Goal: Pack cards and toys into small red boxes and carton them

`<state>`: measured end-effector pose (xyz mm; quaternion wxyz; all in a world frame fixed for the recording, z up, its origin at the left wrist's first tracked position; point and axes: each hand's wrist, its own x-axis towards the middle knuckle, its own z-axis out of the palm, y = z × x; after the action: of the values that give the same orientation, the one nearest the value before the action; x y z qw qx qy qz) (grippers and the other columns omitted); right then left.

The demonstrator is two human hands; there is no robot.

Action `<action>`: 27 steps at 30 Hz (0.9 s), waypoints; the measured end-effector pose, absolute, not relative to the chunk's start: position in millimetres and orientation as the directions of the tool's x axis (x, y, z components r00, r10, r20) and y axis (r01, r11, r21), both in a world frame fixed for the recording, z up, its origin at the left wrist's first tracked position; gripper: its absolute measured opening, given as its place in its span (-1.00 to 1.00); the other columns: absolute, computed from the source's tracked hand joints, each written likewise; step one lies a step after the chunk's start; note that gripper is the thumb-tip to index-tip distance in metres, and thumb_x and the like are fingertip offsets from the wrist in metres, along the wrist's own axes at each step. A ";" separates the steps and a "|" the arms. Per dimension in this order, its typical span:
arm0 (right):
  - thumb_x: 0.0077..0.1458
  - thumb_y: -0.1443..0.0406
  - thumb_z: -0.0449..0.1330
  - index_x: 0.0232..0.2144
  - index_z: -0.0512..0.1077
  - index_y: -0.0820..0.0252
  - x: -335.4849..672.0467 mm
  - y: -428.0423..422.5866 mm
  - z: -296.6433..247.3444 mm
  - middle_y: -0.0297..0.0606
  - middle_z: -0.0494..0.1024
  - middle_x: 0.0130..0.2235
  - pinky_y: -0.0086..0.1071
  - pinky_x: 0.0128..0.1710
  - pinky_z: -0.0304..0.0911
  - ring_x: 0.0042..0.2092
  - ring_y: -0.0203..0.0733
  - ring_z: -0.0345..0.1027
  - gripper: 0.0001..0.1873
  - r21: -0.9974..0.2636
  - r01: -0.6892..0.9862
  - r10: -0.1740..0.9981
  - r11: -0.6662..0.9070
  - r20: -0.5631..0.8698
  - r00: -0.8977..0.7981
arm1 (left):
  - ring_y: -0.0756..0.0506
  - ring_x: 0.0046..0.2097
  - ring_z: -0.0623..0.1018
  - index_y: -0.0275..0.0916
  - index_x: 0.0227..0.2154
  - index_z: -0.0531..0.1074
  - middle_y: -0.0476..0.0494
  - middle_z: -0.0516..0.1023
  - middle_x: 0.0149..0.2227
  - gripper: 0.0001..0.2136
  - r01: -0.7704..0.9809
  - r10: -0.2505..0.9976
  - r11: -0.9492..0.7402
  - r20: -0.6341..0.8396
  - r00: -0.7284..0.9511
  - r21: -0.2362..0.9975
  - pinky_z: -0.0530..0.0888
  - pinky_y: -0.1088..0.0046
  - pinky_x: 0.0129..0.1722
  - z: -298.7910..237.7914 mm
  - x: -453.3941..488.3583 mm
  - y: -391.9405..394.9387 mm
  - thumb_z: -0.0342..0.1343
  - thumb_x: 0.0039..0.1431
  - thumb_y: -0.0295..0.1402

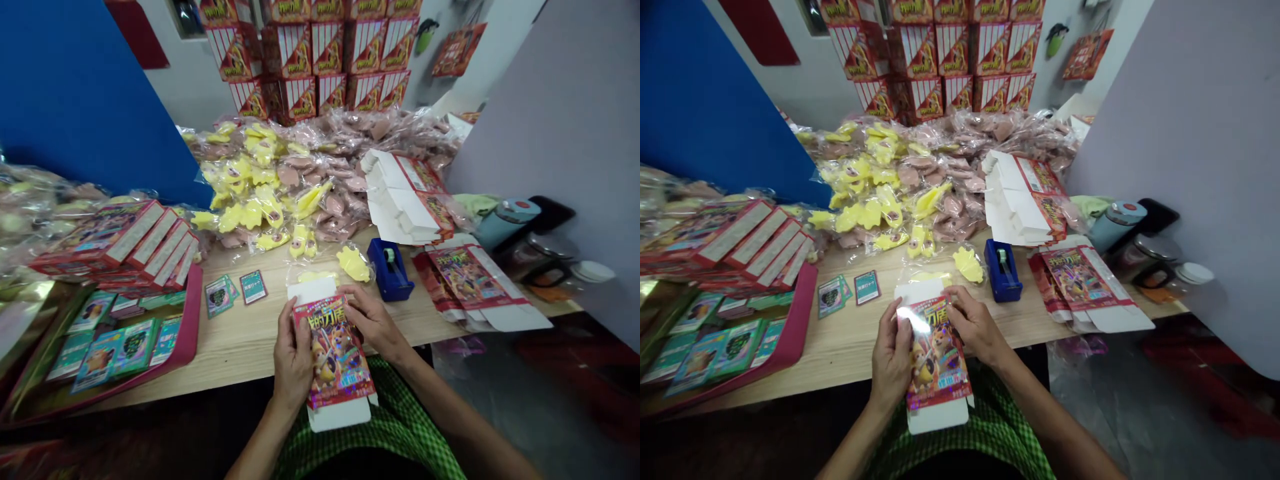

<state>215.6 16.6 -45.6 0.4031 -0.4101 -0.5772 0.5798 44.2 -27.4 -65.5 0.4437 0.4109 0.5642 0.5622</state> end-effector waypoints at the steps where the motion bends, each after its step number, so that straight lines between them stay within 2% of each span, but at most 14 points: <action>1: 0.30 0.14 0.13 -0.11 0.34 0.12 218.5 16.2 -45.7 -0.41 0.42 -0.37 -0.37 -0.33 0.19 -0.36 -0.22 0.29 -0.79 -0.998 0.057 0.941 0.021 0.000 -0.338 | -0.10 -0.14 0.57 -0.15 0.03 0.38 -0.12 0.56 -0.07 -0.59 -0.044 0.958 0.033 -0.044 -0.282 0.998 0.51 0.45 -0.16 -66.2 45.0 -30.4 0.13 0.30 0.03; 3: 0.32 0.13 0.12 -0.32 0.31 0.13 223.5 15.3 -46.3 -0.43 0.31 -0.44 -0.38 -0.37 0.10 -0.39 -0.25 0.18 -0.77 -0.989 0.133 0.941 0.066 0.018 -0.337 | -0.04 -0.35 0.47 -0.18 -0.24 0.41 0.00 0.49 -0.34 -0.62 -0.071 0.951 0.046 -0.065 -0.301 0.996 0.45 0.51 -0.33 -66.2 46.1 -35.6 0.11 0.29 0.08; 5: 0.30 0.12 0.15 -0.44 0.26 0.14 226.6 14.1 -47.1 -0.43 0.25 -0.47 -0.39 -0.40 0.06 -0.41 -0.27 0.13 -0.68 -0.991 0.121 0.936 0.052 0.006 -0.352 | 0.01 -0.44 0.38 -0.19 -0.40 0.34 0.07 0.39 -0.47 -0.59 -0.148 0.952 0.088 -0.127 -0.280 0.985 0.38 0.55 -0.42 -62.6 45.1 -38.9 0.17 0.24 0.09; 7: 0.25 0.09 0.20 -0.39 0.30 0.14 227.7 12.7 -47.0 -0.43 0.27 -0.44 -0.41 -0.43 0.07 -0.42 -0.28 0.14 -0.70 -0.999 0.027 0.924 -0.032 -0.039 -0.380 | 0.03 -0.45 0.40 -0.17 -0.29 0.38 0.10 0.44 -0.46 -0.62 -0.284 0.946 0.147 -0.218 -0.239 0.948 0.37 0.57 -0.43 -55.2 40.9 -40.4 0.28 0.15 0.04; 8: 0.23 0.08 0.22 -0.29 0.36 0.14 227.8 12.1 -46.2 -0.42 0.31 -0.41 -0.42 -0.45 0.08 -0.42 -0.28 0.16 -0.74 -0.997 -0.028 0.917 -0.076 -0.059 -0.394 | 0.02 -0.44 0.45 -0.14 -0.16 0.40 0.11 0.49 -0.43 -0.59 -0.347 0.942 0.175 -0.258 -0.212 0.922 0.40 0.56 -0.40 -50.8 37.7 -40.7 0.33 0.11 0.00; 10: 0.19 0.08 0.25 0.00 0.35 0.11 227.8 10.7 -42.9 -0.39 0.39 -0.31 -0.45 -0.50 0.08 -0.41 -0.28 0.20 -0.60 -0.986 -0.096 0.901 -0.135 -0.082 -0.425 | -0.02 -0.37 0.54 -0.08 0.08 0.37 0.08 0.59 -0.36 -0.44 -0.405 0.943 0.222 -0.301 -0.142 0.887 0.47 0.50 -0.32 -43.1 29.6 -41.8 0.39 0.06 -0.06; 11: 0.19 0.10 0.26 0.09 0.31 0.09 228.0 10.0 -40.3 -0.37 0.41 -0.28 -0.46 -0.51 0.08 -0.40 -0.28 0.21 -0.52 -0.985 -0.102 0.893 -0.138 -0.079 -0.443 | -0.05 -0.32 0.58 -0.10 0.11 0.39 0.03 0.62 -0.32 -0.43 -0.394 0.948 0.239 -0.300 -0.101 0.887 0.50 0.47 -0.26 -40.8 25.1 -42.7 0.39 0.07 -0.08; 12: 0.19 0.12 0.26 0.10 0.31 0.09 228.2 9.1 -37.1 -0.37 0.42 -0.28 -0.46 -0.50 0.08 -0.39 -0.27 0.22 -0.53 -0.989 -0.087 0.886 -0.121 -0.069 -0.459 | -0.08 -0.27 0.61 -0.15 0.08 0.46 -0.03 0.65 -0.28 -0.47 -0.364 0.956 0.244 -0.287 -0.068 0.899 0.52 0.43 -0.20 -40.0 20.4 -44.0 0.38 0.08 -0.09; 15: 0.29 0.19 0.18 -0.21 0.39 0.15 229.9 6.6 -24.6 -0.35 0.41 -0.35 -0.40 -0.40 0.14 -0.35 -0.25 0.24 -0.86 -0.993 0.090 0.887 0.073 0.023 -0.462 | -0.19 -0.10 0.63 -0.25 -0.12 0.62 -0.21 0.69 -0.13 -0.63 -0.240 0.975 0.205 -0.221 -0.040 0.949 0.53 0.36 -0.08 -43.8 7.5 -49.2 0.34 0.14 -0.08; 18: 0.35 0.21 0.11 -0.31 0.38 0.16 232.7 6.0 -10.2 -0.25 0.48 -0.26 -0.34 -0.30 0.21 -0.26 -0.19 0.31 -0.81 -0.938 0.245 0.845 0.245 0.083 -0.528 | -0.22 -0.08 0.64 -0.25 -0.20 0.66 -0.25 0.70 -0.12 -0.65 -0.181 0.982 0.180 -0.187 -0.021 0.967 0.54 0.33 -0.07 -45.8 0.1 -52.0 0.35 0.13 -0.06; 20: 0.37 0.17 0.08 -0.29 0.39 0.16 234.5 7.7 -1.0 -0.24 0.50 -0.24 -0.34 -0.29 0.22 -0.25 -0.18 0.33 -0.78 -0.933 0.270 0.797 0.236 0.028 -0.603 | -0.16 -0.20 0.64 -0.27 -0.25 0.67 -0.22 0.71 -0.23 -0.66 -0.169 0.979 0.200 -0.204 -0.012 0.965 0.55 0.38 -0.15 -40.4 -0.1 -50.8 0.38 0.09 -0.08; 23: 0.37 0.16 0.07 -0.33 0.36 0.16 234.2 11.9 9.8 -0.33 0.43 -0.36 -0.36 -0.35 0.14 -0.33 -0.22 0.26 -0.75 -0.933 0.307 0.785 0.189 -0.044 -0.619 | -0.07 -0.34 0.60 -0.26 -0.21 0.67 -0.14 0.69 -0.36 -0.64 -0.181 0.963 0.261 -0.270 -0.027 0.948 0.53 0.46 -0.29 -25.9 4.3 -45.6 0.43 0.01 -0.11; 25: 0.34 0.20 0.08 -0.34 0.33 0.15 231.6 13.7 13.8 -0.36 0.39 -0.40 -0.37 -0.39 0.07 -0.37 -0.24 0.20 -0.80 -0.915 0.350 0.805 0.199 -0.051 -0.592 | -0.06 -0.36 0.59 -0.23 -0.14 0.66 -0.12 0.69 -0.36 -0.59 -0.190 0.956 0.283 -0.291 -0.016 0.940 0.53 0.46 -0.31 -18.2 7.4 -42.1 0.45 -0.02 -0.11; 27: 0.32 0.28 0.08 -0.36 0.29 0.14 228.1 12.9 14.2 -0.38 0.37 -0.42 -0.36 -0.41 0.02 -0.39 -0.24 0.17 -0.84 -0.878 0.416 0.829 0.234 -0.043 -0.558 | -0.09 -0.31 0.61 -0.21 -0.15 0.68 -0.14 0.70 -0.33 -0.63 -0.158 0.961 0.274 -0.276 0.014 0.949 0.55 0.43 -0.25 -16.1 8.5 -40.6 0.42 0.02 -0.11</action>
<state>228.1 12.9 14.2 0.2239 -0.4134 -0.7530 0.4604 8.5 -40.6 -16.1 0.6010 0.3821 0.5253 0.4657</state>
